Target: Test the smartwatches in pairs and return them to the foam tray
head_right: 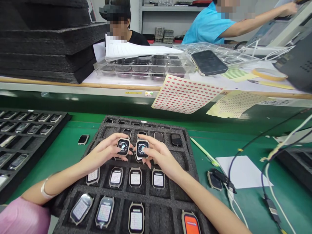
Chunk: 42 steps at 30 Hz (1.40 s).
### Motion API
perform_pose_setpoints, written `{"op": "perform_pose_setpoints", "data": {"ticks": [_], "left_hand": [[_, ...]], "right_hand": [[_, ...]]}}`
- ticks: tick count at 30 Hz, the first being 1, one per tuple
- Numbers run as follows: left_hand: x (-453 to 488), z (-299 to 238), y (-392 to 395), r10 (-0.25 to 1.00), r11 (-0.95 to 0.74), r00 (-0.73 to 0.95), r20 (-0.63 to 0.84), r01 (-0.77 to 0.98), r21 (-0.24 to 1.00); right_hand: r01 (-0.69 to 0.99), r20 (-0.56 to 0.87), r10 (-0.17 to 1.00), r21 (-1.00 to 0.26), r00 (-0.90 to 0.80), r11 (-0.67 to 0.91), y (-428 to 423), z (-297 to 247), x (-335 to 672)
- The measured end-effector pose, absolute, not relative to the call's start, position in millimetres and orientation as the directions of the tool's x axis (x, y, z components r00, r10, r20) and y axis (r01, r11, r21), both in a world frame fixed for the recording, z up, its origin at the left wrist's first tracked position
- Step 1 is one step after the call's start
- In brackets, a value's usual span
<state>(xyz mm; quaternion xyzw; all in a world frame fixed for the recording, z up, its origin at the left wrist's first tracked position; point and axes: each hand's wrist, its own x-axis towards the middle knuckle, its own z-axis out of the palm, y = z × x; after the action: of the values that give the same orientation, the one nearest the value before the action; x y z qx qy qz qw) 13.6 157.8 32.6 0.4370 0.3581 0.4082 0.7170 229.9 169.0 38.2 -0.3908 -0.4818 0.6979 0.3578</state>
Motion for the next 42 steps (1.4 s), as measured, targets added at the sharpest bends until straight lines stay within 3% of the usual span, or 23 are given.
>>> {"op": "perform_pose_setpoints", "data": {"ticks": [13, 18, 24, 32, 42], "left_hand": [[15, 32, 159, 0.902, 0.208, 0.416, -0.118, -0.179, 0.962], [15, 29, 158, 0.939, 0.035, 0.342, -0.048, 0.044, 0.998], [14, 32, 151, 0.922, -0.1, 0.388, 0.012, 0.207, 0.973], [16, 30, 151, 0.935, -0.125, 0.35, 0.059, 0.168, 0.978], [16, 35, 148, 0.935, -0.123, 0.348, 0.064, 0.152, 0.981]], "right_hand": [[-0.122, -0.099, 0.875, -0.977, -0.474, -0.176, 169, 33, 233], [-0.177, -0.079, 0.847, -0.964, -0.525, -0.2, 169, 38, 232], [-0.151, -0.094, 0.835, -0.967, -0.542, -0.206, 168, 35, 236], [-0.25, -0.073, 0.835, -0.937, -0.545, -0.245, 167, 36, 231], [-0.227, -0.104, 0.833, -0.937, -0.544, -0.265, 167, 38, 233]]}}
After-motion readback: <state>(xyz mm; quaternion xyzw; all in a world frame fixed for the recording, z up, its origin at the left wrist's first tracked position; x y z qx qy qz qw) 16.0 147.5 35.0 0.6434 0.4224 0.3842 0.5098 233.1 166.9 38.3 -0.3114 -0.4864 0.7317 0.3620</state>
